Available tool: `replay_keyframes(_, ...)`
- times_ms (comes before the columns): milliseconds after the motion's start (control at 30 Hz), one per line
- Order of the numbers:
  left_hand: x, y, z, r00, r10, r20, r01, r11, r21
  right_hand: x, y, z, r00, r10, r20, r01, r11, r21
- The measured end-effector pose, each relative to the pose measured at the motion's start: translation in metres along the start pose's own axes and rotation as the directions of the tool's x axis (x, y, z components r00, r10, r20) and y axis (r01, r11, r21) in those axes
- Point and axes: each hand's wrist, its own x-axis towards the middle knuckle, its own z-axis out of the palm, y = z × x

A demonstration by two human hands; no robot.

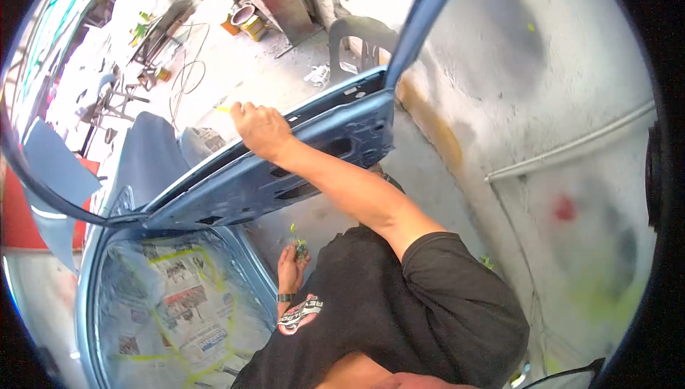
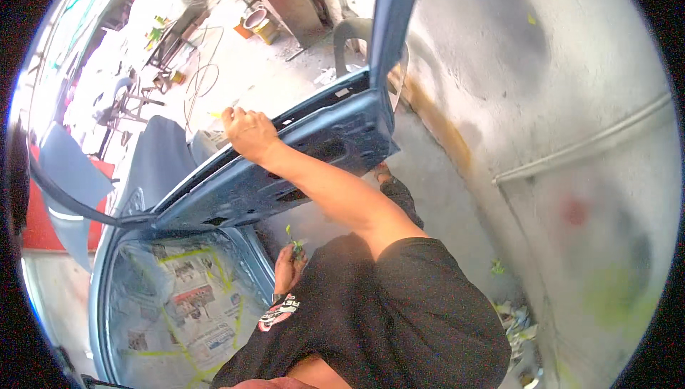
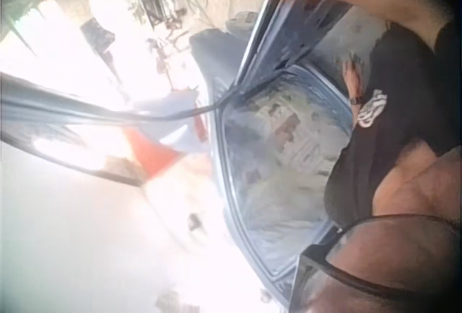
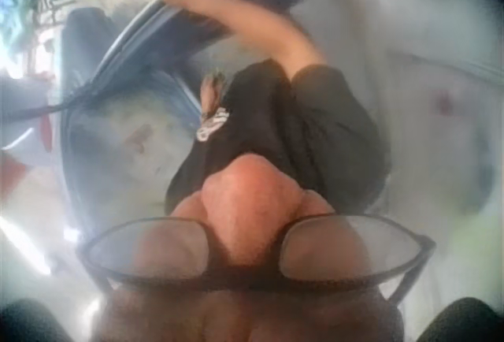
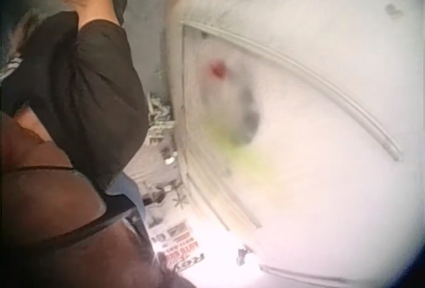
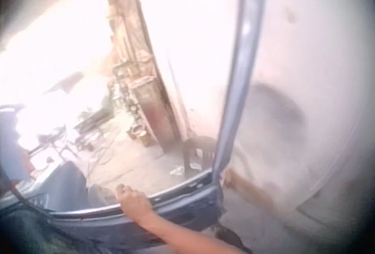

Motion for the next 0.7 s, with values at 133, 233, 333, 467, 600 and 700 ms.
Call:
replay_keyframes(133,-0.012,-0.034,-0.042,0.987,0.153,0.057,-0.161,0.972,0.171,0.002,-0.006,-0.007,0.997,-0.021,0.071,0.022,1.0,-0.021)
replay_keyframes(233,-0.025,-0.045,-0.035,0.938,0.327,0.112,-0.333,0.766,0.55,0.002,0.001,-0.014,0.997,-0.034,0.069,0.038,0.998,-0.054)
replay_keyframes(333,-0.014,-0.058,-0.038,0.993,0.114,-0.044,-0.108,0.987,0.12,0.003,-0.001,-0.012,0.996,-0.033,0.081,0.037,0.998,-0.047)
replay_keyframes(467,-0.013,-0.054,-0.018,0.971,0.235,-0.034,-0.215,0.931,0.294,0.0,0.003,0.008,0.988,-0.098,0.117,0.095,0.995,0.026)
replay_keyframes(600,-0.014,-0.06,-0.03,0.954,0.152,-0.257,-0.204,0.961,-0.188,0.016,-0.015,-0.012,0.967,-0.11,0.229,0.125,0.991,-0.054)
replay_keyframes(700,-0.023,-0.06,-0.027,0.909,0.161,-0.386,-0.266,0.934,-0.237,0.018,-0.01,0.0,0.987,-0.095,0.13,0.1,0.995,-0.031)
